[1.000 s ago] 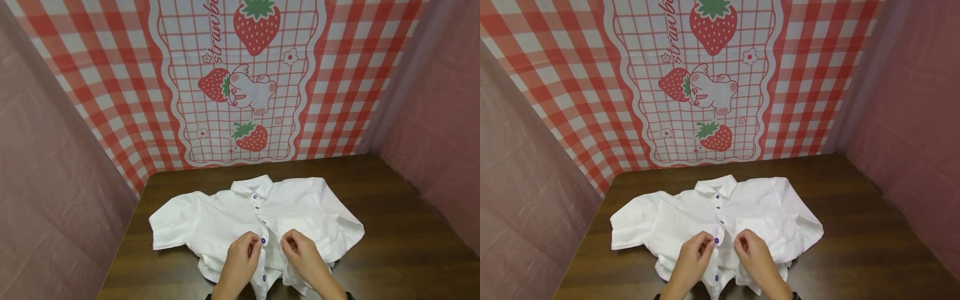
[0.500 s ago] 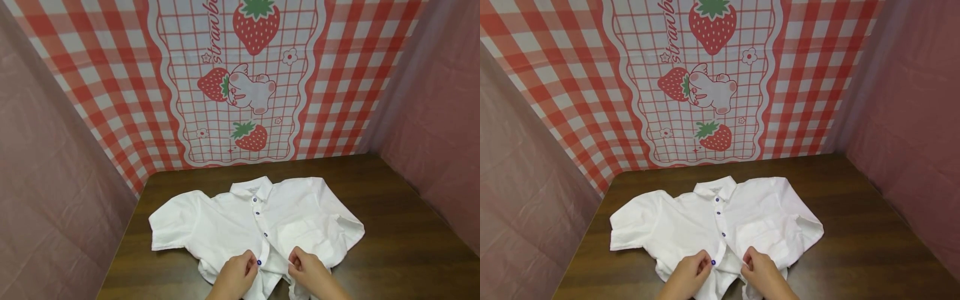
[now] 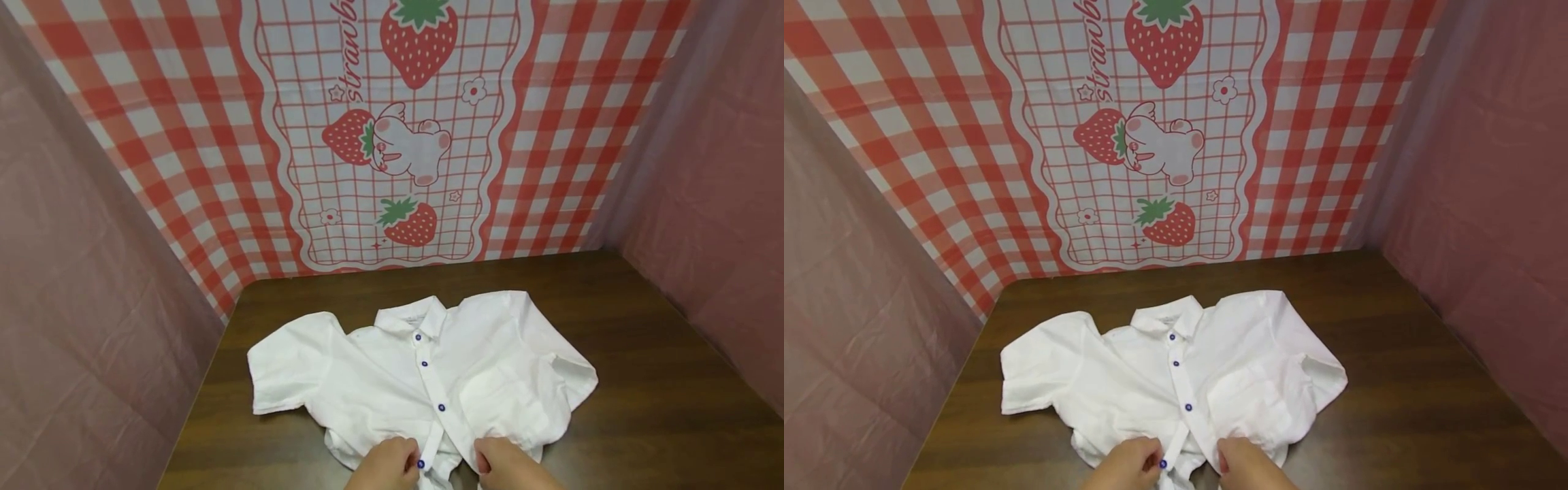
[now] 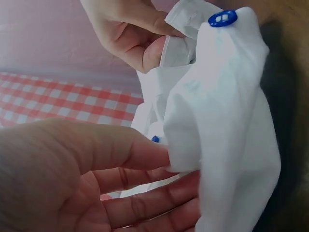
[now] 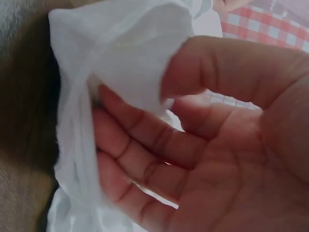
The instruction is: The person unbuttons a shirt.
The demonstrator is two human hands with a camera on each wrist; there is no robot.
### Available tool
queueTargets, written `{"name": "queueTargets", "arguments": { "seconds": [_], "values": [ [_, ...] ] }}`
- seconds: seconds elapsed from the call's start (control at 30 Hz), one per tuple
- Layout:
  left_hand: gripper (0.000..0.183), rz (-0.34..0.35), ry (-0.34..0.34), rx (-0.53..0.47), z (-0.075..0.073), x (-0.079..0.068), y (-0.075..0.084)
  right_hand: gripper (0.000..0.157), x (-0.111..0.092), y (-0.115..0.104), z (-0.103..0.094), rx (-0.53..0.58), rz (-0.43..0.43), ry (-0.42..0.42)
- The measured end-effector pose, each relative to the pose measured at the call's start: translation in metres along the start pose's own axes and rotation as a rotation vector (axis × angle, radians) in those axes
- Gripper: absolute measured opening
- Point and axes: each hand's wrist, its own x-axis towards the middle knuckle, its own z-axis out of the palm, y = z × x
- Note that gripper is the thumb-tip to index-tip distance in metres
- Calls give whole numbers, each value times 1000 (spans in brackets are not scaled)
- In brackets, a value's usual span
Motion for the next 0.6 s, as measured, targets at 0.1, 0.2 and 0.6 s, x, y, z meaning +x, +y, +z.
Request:
{"name": "queueTargets", "arguments": {
  "seconds": [0.1,0.2,0.6],
  "values": [
    [10,6,-16,27,2,1,-1,21,0,0,-1,-16,5,-6],
    [9,10,-8,40,5,2,-1,18,-1,-2,-6,3,-7,-21],
    [20,24,35,-52,-8,3,7,41,31,-37,-12,-188,-8,322]
  ]
}}
